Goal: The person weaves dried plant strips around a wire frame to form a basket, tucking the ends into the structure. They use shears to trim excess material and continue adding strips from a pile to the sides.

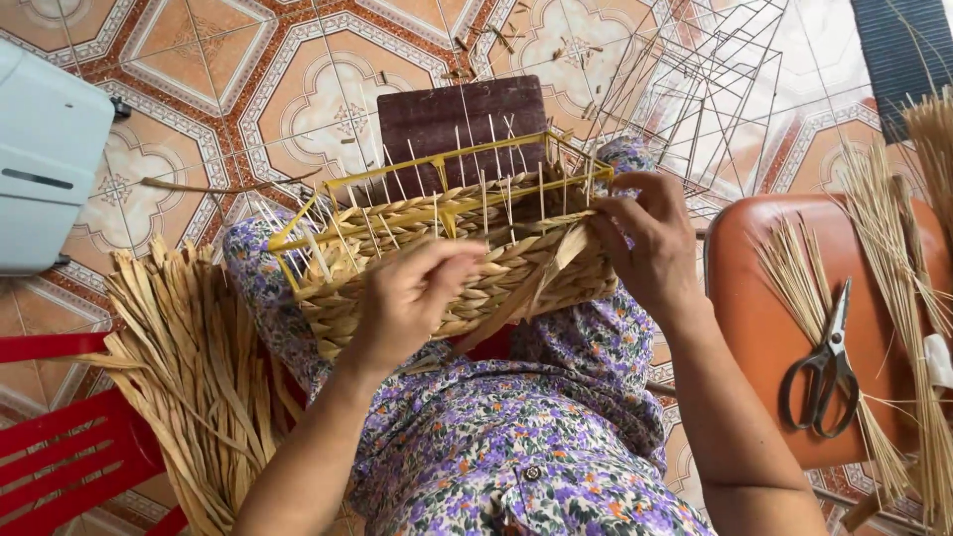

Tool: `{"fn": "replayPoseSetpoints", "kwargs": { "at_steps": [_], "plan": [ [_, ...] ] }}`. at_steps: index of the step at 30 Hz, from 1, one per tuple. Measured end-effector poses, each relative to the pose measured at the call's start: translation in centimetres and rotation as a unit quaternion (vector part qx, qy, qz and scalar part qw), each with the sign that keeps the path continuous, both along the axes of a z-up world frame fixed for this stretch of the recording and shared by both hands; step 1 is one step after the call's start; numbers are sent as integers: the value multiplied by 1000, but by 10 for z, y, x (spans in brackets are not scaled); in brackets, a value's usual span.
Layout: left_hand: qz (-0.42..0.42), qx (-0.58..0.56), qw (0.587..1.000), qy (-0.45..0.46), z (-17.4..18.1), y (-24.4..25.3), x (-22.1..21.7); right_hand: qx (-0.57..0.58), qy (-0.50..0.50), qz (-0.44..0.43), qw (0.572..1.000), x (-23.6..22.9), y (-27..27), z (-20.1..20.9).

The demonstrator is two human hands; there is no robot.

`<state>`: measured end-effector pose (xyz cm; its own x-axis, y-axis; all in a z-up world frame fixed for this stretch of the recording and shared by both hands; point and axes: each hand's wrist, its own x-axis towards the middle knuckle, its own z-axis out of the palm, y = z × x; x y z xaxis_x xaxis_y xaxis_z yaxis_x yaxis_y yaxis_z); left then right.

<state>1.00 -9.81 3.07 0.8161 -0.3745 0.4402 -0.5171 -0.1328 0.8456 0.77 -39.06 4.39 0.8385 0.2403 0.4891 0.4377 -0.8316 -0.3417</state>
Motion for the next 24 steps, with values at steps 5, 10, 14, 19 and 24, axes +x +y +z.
{"fn": "replayPoseSetpoints", "kwargs": {
  "at_steps": [5, 10, 14, 19, 24],
  "plan": [
    [-31, 61, 996, 50, -1, -63, 24, 114, 40, -50, 991, -1, -6, -29],
    [-53, 154, 984, 70, -9, -99, 46, 200, 53, -22, 978, 4, -16, -46],
    [-96, 154, 965, 188, 3, -116, 62, 218, 81, -26, 972, 10, -23, -48],
    [-3, 107, 991, 82, -12, -135, 51, 250, 117, 12, 961, 20, -26, -39],
    [64, 66, 993, -69, -15, -122, 22, 212, 164, 10, 963, 23, -26, -25]
  ]
}}
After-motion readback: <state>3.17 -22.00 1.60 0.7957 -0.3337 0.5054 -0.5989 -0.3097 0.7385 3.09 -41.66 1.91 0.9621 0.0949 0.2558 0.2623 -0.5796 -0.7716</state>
